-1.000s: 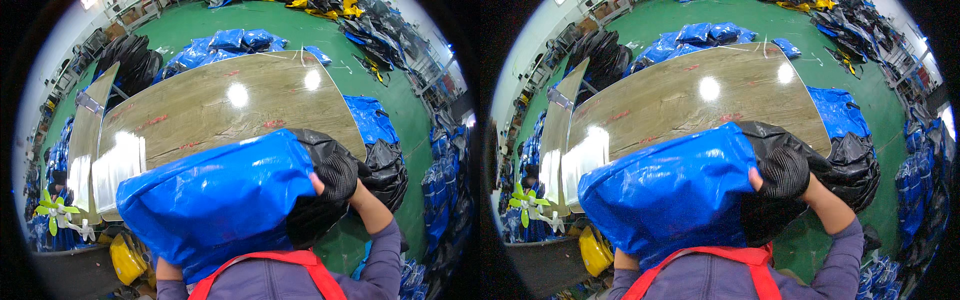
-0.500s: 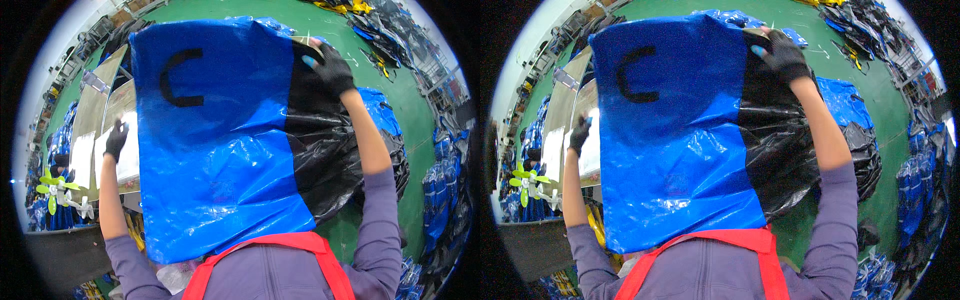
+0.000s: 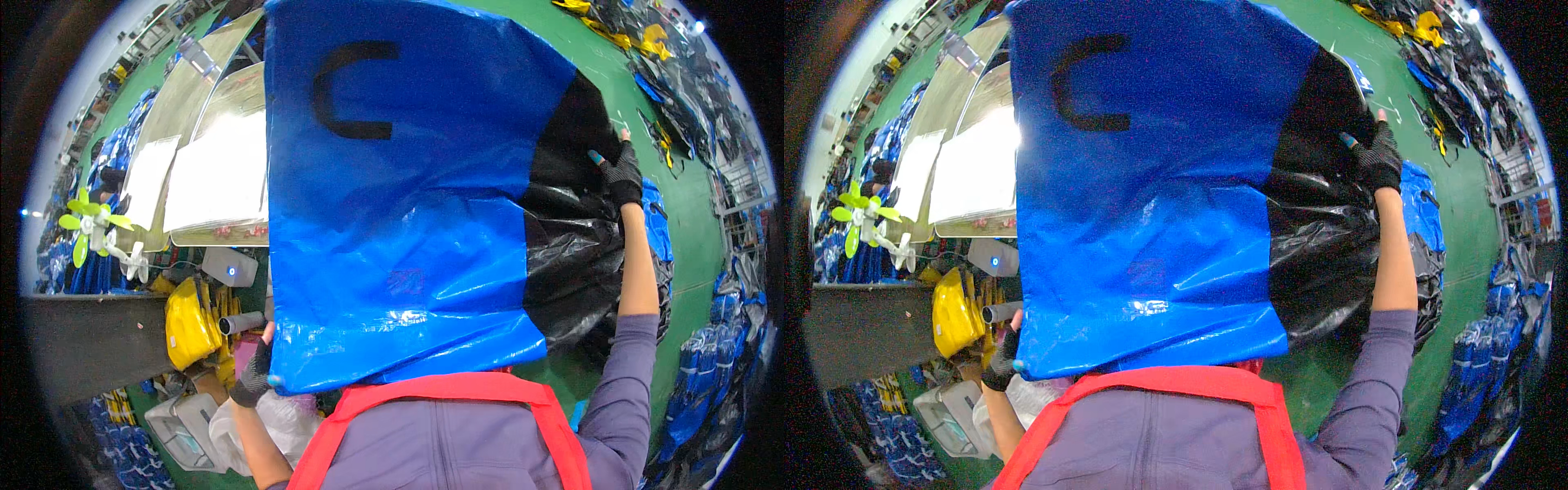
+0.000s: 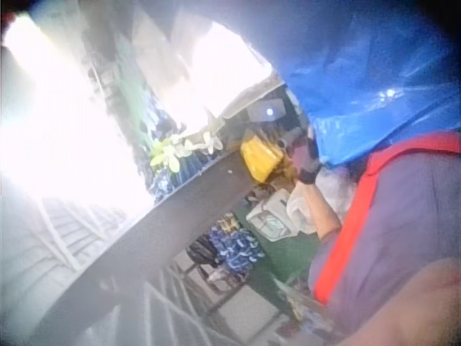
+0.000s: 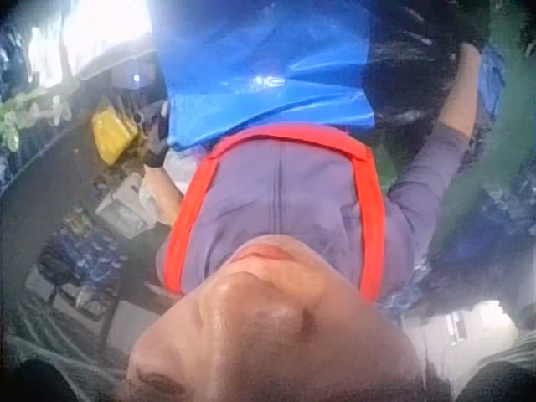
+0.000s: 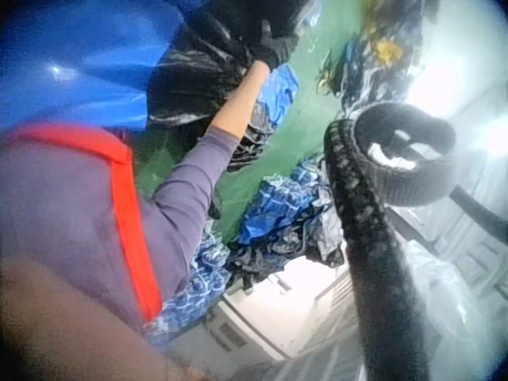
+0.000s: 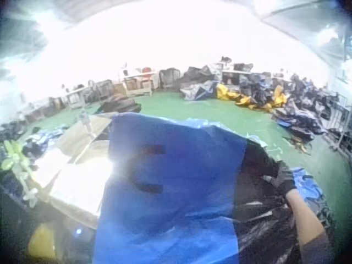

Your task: The person repeatedly folds blue and black plastic bags, places them into clear plastic packaging, and seals the packages on a table. The person handles the bags one at a time, folding and inserting them into the packaging, then sealing each package before moving to the next.

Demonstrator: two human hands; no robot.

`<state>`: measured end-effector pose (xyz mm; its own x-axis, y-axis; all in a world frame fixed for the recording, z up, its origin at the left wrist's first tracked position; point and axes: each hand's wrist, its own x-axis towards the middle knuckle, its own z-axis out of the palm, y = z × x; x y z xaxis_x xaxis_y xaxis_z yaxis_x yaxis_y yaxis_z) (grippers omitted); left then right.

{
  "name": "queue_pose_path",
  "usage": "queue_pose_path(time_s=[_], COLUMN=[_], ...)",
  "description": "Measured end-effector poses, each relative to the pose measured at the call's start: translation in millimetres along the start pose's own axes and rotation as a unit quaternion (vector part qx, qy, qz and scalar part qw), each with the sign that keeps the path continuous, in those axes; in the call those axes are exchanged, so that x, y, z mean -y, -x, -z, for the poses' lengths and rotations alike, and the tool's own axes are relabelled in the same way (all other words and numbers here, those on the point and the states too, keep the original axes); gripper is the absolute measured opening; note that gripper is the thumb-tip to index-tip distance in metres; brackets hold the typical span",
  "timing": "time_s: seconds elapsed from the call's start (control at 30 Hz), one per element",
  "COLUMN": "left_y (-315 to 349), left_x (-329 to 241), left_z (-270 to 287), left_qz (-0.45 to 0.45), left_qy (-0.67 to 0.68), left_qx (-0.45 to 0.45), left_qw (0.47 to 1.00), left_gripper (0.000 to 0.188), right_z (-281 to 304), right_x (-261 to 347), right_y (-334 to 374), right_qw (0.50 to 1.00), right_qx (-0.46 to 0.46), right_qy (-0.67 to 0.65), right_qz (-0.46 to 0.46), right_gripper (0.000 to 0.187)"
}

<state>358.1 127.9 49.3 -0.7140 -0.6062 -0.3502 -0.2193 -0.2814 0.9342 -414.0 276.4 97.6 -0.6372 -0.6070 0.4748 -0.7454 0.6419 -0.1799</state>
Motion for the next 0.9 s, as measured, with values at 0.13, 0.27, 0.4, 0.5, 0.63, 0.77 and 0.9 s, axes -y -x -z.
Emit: queue_pose_path(time_s=[0.13,0.27,0.4,0.5,0.63,0.77,0.9], left_y=[35.9,31.5,-10.3,-40.1,-55.2,-59.5,-69.1], left_x=[28.0,35.0,32.5,38.6,62.0,87.8,101.3], left_z=[-20.2,-32.3,-25.4,-12.1,2.4,6.5,-8.1], left_qz=[0.118,0.062,-0.093,-0.171,-0.136,-0.183,-0.183], left_qy=[-0.007,-0.256,-0.282,-0.279,-0.264,-0.191,-0.105], left_qx=[-0.041,-0.157,-0.267,-0.323,-0.359,-0.339,-0.432], left_qw=[0.992,0.952,0.917,0.888,0.885,0.903,0.877], left_gripper=[0.108,0.077,0.048,0.04,0.048,0.053,0.044], right_z=[-7.0,0.7,-2.0,-17.7,-28.1,-19.9,-25.7], right_x=[-8.4,3.9,34.1,49.5,41.4,20.2,14.0], right_y=[-20.5,-8.2,23.1,37.9,39.5,38.8,51.9], right_qw=[0.996,0.991,0.982,0.963,0.948,0.941,0.944], right_qx=[0.067,-0.034,0.135,0.226,0.286,0.325,0.31], right_qy=[0.048,-0.045,0.081,0.139,0.139,0.025,0.002], right_qz=[0.04,0.118,0.104,0.053,0.034,0.093,0.113], right_gripper=[0.042,0.05,0.07,0.07,0.054,0.067,0.054])
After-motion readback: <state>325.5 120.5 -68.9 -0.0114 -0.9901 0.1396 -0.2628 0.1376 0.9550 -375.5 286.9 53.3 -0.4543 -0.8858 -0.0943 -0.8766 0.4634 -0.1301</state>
